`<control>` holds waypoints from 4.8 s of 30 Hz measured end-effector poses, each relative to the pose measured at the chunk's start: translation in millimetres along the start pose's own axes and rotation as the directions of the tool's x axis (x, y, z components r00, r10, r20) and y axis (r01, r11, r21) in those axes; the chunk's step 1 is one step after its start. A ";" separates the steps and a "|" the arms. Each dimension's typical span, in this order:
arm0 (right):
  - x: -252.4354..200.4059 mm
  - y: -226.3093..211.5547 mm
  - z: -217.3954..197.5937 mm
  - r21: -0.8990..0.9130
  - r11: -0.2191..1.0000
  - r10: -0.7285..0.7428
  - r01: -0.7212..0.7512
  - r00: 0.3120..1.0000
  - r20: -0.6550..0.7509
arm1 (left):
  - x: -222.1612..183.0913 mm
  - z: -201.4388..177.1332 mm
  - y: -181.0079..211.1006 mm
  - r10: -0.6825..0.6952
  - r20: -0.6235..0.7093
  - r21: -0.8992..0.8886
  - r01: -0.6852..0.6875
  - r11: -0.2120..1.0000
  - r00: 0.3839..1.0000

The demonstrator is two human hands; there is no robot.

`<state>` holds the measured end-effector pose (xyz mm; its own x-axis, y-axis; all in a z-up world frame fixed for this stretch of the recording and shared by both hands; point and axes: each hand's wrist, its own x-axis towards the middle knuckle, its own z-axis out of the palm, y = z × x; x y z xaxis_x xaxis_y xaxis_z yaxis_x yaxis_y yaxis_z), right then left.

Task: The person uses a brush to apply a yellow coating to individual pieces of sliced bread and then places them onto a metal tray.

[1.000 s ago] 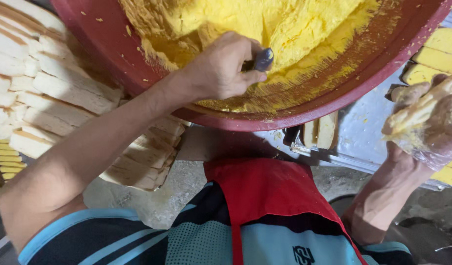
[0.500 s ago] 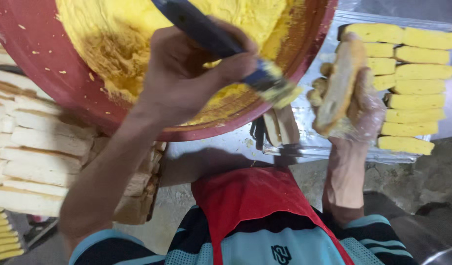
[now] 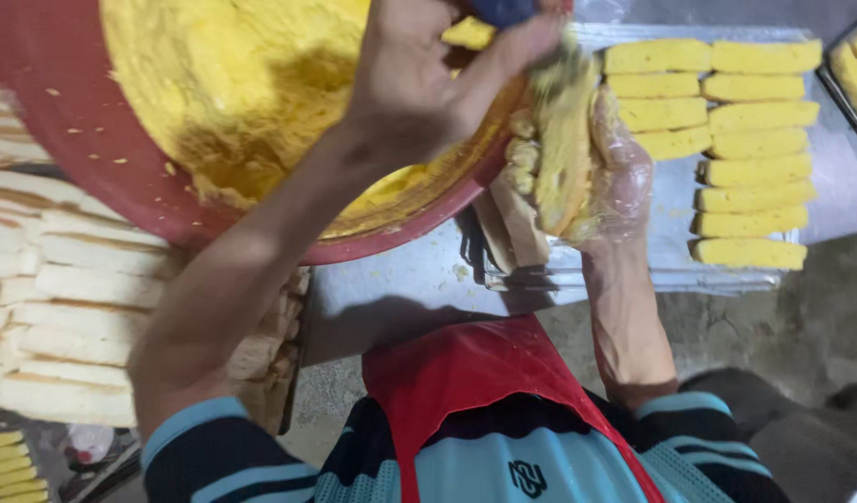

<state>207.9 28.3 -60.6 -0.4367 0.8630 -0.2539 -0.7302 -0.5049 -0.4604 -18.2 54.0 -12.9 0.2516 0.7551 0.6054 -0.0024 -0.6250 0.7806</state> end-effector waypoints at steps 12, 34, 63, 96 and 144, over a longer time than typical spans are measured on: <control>6.2 5.2 -20.8 0.069 0.997 -0.019 0.022 0.998 -0.056 | -18.7 3.7 3.3 -0.048 0.119 0.023 0.046 0.999 0.992; 4.3 -10.3 -28.4 -0.250 0.937 -0.253 0.244 0.967 -0.003 | 50.8 45.0 8.6 0.091 0.028 0.309 -0.095 0.946 0.995; -73.5 -58.5 -92.5 -0.903 -0.407 -0.210 0.137 0.948 0.238 | -28.3 9.5 37.5 -0.263 -0.243 0.059 0.285 0.957 0.934; -50.4 -68.6 -161.5 -0.803 -0.580 -0.323 0.136 0.867 0.380 | -77.9 59.4 65.1 -0.532 -0.403 0.004 0.583 0.812 0.745; -32.5 15.5 0.3 -0.380 0.908 -0.243 0.178 0.961 -0.130 | -67.1 -72.8 41.9 -0.755 -0.123 -0.403 0.662 0.631 0.645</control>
<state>210.6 -7.6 -59.3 -0.1743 0.9543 -0.2429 -0.5409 -0.2989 -0.7862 -105.7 -8.4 -9.5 0.0451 0.9827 -0.1797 -0.2253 0.1852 0.9565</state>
